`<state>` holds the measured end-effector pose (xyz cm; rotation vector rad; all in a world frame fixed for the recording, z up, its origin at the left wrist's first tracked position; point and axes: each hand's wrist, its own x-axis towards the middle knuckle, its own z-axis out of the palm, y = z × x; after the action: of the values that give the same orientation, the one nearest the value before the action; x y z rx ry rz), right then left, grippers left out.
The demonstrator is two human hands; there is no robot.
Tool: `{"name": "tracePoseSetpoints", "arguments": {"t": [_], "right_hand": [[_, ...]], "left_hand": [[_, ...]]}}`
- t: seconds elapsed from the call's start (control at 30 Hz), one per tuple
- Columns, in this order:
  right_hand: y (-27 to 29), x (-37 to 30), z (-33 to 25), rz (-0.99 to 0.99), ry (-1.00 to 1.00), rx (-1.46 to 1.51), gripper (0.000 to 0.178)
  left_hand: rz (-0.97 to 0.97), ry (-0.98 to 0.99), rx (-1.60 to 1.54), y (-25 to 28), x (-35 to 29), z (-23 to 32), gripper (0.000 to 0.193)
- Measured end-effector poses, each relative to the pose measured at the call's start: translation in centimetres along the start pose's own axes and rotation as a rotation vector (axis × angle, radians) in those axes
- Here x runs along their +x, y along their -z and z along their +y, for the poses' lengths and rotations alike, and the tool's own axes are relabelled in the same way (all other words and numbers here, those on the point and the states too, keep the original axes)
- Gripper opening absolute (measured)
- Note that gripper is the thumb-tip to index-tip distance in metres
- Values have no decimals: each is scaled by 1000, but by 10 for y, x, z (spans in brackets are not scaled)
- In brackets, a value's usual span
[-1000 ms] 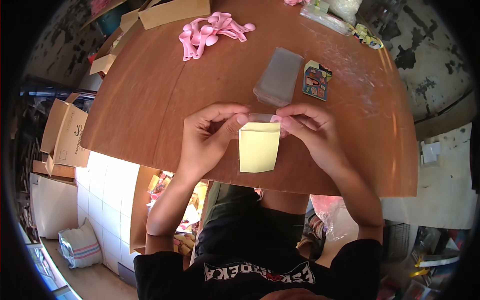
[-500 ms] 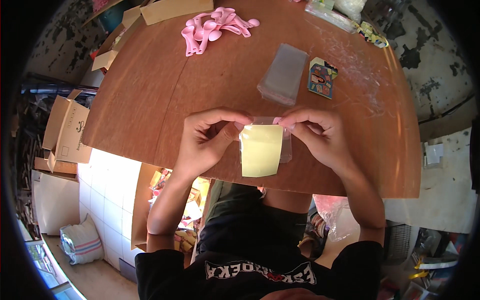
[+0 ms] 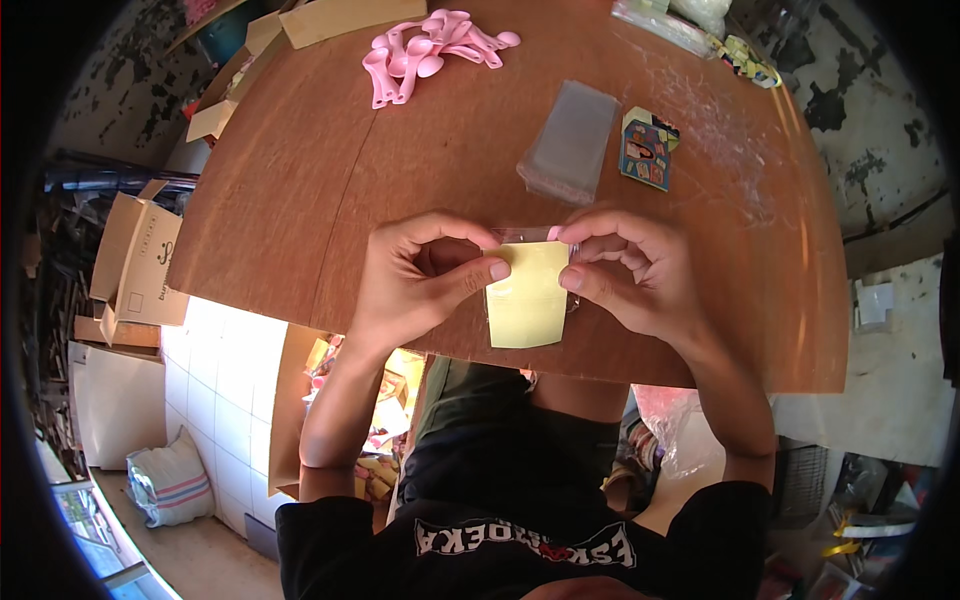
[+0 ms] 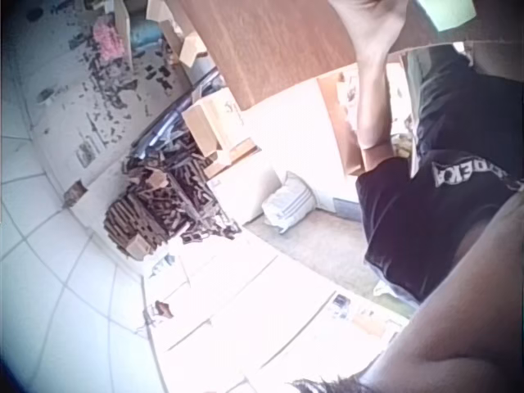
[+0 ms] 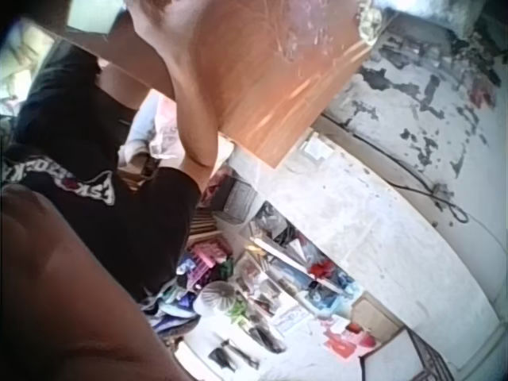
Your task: The person places a yellow sticky note and a pink plastic spoon into small clear plastic bags one at a time. The person folds the top of each bag to close it and sets the completed packages on the table.
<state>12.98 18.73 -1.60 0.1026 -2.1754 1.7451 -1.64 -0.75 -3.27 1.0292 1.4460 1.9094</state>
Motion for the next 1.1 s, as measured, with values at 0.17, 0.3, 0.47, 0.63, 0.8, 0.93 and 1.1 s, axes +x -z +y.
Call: {"name": "tracePoseSetpoints", "arguments": {"t": [0.17, 0.3, 0.47, 0.63, 0.8, 0.93, 1.1], "right_hand": [[-7, -2, -12, 0, -135, 0, 32], [-13, -3, -7, -42, -61, 59, 35], [-6, -4, -19, -220, -124, 99, 34], [21, 32, 4, -1, 46, -614, 13], [42, 54, 45, 141, 116, -868, 9], [35, 55, 60, 219, 86, -885, 10], [28, 54, 52, 368, 133, -888, 11]], "left_hand": [[-8, -13, -8, 9, -4, 1, 24], [-61, -28, -38, 3, -18, 10, 50], [-153, 80, 290, 23, -78, 28, 55], [-549, 447, 649, 93, -138, 33, 71], [-303, 808, 1018, 100, -176, 14, 85], [-537, 692, 627, 73, -153, 25, 67], [-704, 63, 419, 38, -101, 44, 54]]}}
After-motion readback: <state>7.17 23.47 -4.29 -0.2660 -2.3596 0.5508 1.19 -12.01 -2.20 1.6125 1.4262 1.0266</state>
